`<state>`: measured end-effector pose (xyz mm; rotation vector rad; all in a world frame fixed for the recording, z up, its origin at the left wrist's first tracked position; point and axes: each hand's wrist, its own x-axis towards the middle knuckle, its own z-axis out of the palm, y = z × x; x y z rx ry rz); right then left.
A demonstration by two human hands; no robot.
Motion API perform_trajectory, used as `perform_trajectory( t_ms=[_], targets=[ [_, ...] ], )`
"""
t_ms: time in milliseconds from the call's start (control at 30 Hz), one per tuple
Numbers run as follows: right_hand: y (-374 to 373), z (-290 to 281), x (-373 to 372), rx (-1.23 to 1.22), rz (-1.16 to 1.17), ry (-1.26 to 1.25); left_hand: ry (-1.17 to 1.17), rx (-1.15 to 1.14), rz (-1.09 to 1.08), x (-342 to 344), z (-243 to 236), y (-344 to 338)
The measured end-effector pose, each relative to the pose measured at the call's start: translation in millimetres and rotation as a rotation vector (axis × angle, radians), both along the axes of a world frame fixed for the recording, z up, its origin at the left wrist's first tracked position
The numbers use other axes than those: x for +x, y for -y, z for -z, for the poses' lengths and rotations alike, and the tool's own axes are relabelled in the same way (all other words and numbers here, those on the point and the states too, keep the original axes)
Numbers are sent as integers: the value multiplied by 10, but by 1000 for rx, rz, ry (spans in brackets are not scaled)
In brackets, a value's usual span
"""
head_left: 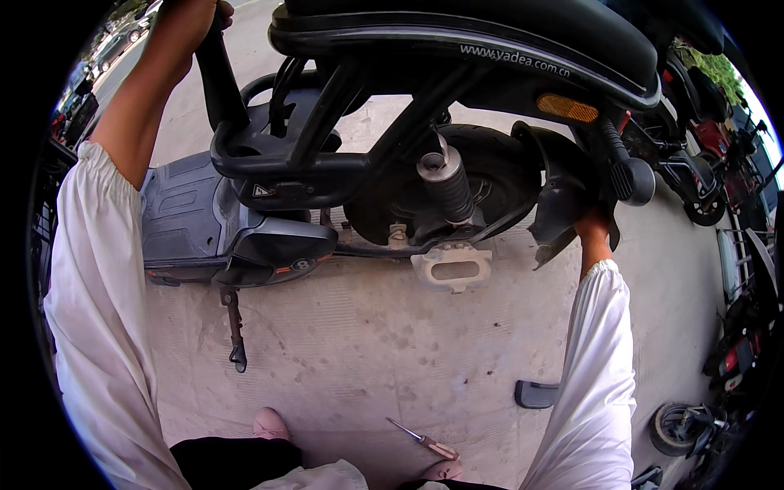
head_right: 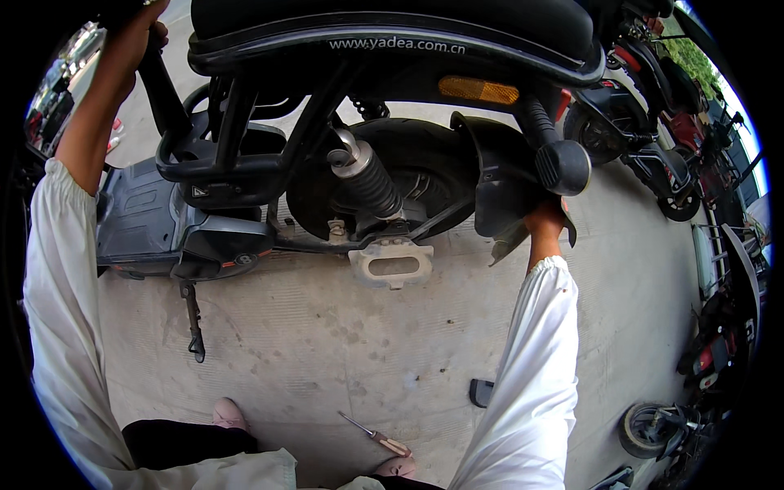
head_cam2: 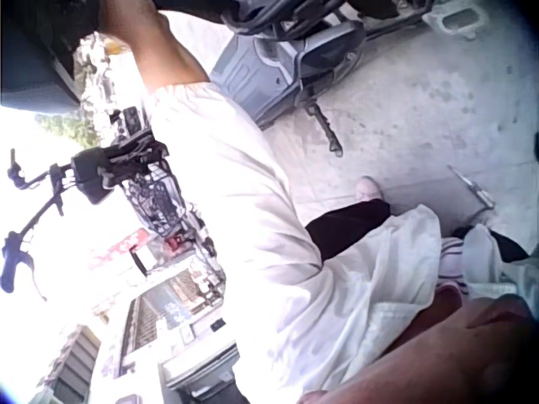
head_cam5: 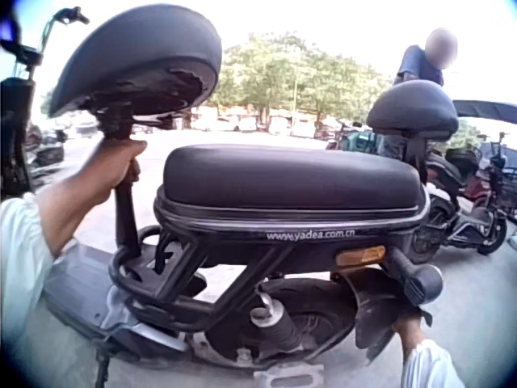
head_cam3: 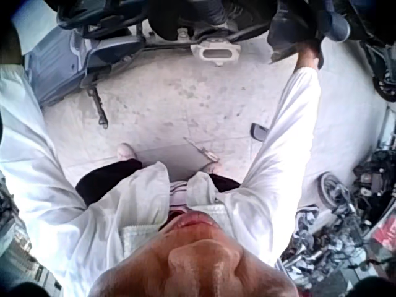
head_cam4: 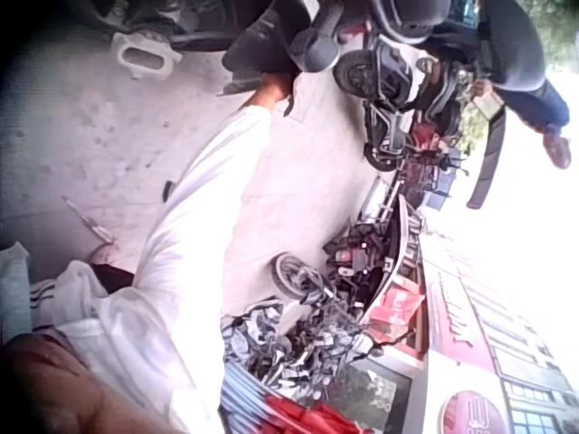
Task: The person uses a screwdriver to remove screws from the rear fender of a scooter, detaches the fender, and inspects it. The person then moves to another scooter and uses the screwdriver to remove screws from its rear fender as well.
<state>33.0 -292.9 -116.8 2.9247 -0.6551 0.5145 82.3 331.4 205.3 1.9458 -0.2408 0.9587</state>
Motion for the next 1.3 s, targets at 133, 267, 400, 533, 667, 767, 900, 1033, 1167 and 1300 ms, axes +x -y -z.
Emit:
perform_trajectory(
  t_ms=[133,267,400,533,667,767,900,1033,1167,1300],
  targets=[
    [442,-15,-156,603,168,-13,-14,-113,47,-20,203,209],
    [-78,-305,-553,713,134,-47,66,-60,12,-176,157,380],
    [-991,-955,-1089,494,-366,5,90,-3,-26,-231,70,251],
    [-2178,-1532,-1131,132,-553,446,79,-36,-33,-198,81,212],
    [-1777,-1458,-647,-119,-511,368,23,-144,5,-178,211,396],
    [-1608,-1466,-531,13,-489,380,19,-91,-33,-306,25,306],
    [-1491,-1366,-515,-51,-411,383,7,-97,-11,-261,112,294],
    [-1449,-1327,-451,-17,-421,461,-33,-92,1,-169,95,255],
    [-1588,-1211,-405,18,-269,487,-39,-115,-16,-122,107,233],
    [-1650,-1170,-399,54,-226,533,-36,-50,-3,-80,98,175]
  ],
)
